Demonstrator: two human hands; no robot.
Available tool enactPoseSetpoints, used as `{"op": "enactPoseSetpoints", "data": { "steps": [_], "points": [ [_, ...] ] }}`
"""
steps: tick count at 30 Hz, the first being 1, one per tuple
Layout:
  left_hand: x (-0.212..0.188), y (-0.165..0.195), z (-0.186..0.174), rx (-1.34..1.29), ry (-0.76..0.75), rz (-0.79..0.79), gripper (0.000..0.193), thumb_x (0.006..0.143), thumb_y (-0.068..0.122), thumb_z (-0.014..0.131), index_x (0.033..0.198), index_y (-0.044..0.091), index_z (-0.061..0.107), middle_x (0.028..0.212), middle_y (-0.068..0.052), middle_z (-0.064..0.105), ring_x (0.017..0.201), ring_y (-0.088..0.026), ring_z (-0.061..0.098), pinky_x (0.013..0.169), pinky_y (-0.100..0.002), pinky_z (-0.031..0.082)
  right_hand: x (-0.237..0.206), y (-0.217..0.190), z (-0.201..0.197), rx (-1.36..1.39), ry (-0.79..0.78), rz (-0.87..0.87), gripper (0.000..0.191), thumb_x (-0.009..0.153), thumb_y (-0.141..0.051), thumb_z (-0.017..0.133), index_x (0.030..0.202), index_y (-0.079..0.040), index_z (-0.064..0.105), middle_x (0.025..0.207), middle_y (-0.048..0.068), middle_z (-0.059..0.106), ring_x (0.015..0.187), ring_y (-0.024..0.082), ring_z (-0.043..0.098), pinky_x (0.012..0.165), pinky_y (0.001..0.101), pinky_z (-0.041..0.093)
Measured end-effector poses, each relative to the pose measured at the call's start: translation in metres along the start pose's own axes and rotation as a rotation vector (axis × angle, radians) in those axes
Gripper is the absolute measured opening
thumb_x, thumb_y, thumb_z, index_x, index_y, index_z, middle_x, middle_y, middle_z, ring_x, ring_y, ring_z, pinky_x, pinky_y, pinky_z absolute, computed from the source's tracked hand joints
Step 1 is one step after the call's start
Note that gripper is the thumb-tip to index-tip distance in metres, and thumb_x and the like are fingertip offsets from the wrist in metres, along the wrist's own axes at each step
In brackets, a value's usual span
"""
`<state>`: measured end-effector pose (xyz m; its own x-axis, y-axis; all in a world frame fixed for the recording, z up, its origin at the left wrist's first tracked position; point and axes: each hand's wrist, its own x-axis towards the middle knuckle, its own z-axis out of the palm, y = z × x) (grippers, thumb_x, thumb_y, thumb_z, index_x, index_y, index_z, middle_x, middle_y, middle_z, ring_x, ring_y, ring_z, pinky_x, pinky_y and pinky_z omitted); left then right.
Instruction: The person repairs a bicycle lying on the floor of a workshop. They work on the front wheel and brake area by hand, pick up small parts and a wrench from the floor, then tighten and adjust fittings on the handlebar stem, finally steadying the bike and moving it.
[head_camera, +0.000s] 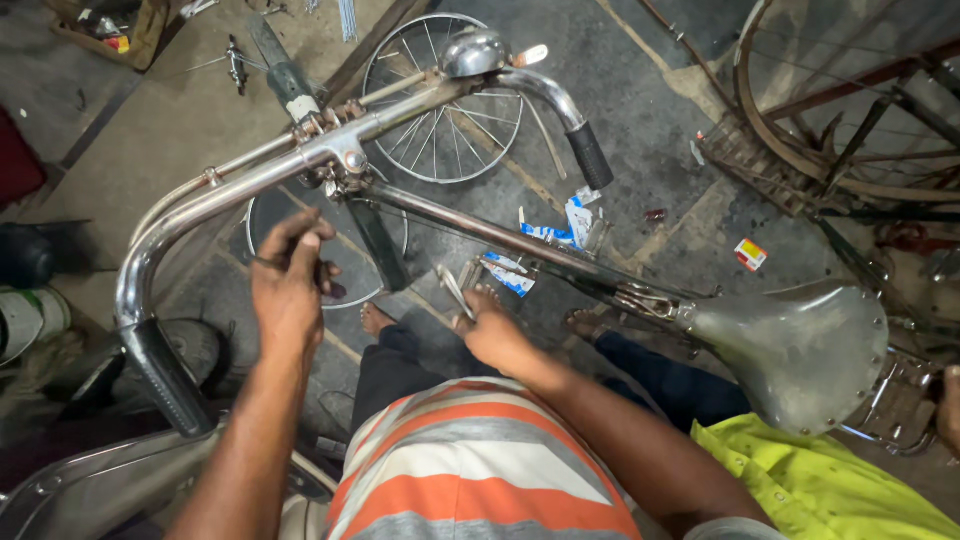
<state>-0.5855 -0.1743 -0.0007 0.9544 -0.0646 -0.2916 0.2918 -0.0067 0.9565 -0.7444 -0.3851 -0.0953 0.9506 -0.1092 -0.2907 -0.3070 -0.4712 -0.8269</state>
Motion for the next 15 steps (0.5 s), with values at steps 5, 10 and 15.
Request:
{"op": "enactPoseSetpoints", "data": {
  "steps": [5, 10, 15],
  "points": [
    [0.025, 0.016, 0.004, -0.028, -0.070, -0.090, 0.037, 0.104, 0.010, 0.055, 0.141, 0.005, 0.060, 0.101, -0.011, 0.072, 0.058, -0.011, 0.056, 0.047, -0.025, 0.047, 0.014, -0.052, -0.022, 0.323, -0.177, 0.201, 0.041, 0.097, -0.025, 0.061, 0.135, -0.009, 0.065, 0.081, 0.015, 0.069, 0.073, 0.020, 0.066, 0.071, 0.0355, 0.056],
    [0.047, 0.015, 0.000, -0.084, -0.202, -0.200, 0.035, 0.106, 0.018, 0.051, 0.136, 0.001, 0.060, 0.101, -0.011, 0.075, 0.057, -0.012, 0.055, 0.047, -0.027, 0.049, 0.050, -0.104, -0.035, 0.553, -0.418, 0.030, 0.035, 0.102, -0.020, 0.055, 0.132, -0.004, 0.063, 0.089, 0.010, 0.072, 0.070, 0.014, 0.065, 0.066, 0.0334, 0.057],
    [0.056, 0.010, -0.016, -0.102, -0.351, -0.211, 0.035, 0.117, 0.023, 0.052, 0.128, -0.010, 0.061, 0.089, -0.012, 0.067, 0.060, -0.013, 0.051, 0.052, -0.029, 0.046, 0.087, -0.119, -0.026, 0.885, -0.608, 0.153, 0.039, 0.103, -0.022, 0.053, 0.139, -0.008, 0.052, 0.106, 0.012, 0.073, 0.078, 0.017, 0.069, 0.072, 0.0341, 0.060]
  ]
}}
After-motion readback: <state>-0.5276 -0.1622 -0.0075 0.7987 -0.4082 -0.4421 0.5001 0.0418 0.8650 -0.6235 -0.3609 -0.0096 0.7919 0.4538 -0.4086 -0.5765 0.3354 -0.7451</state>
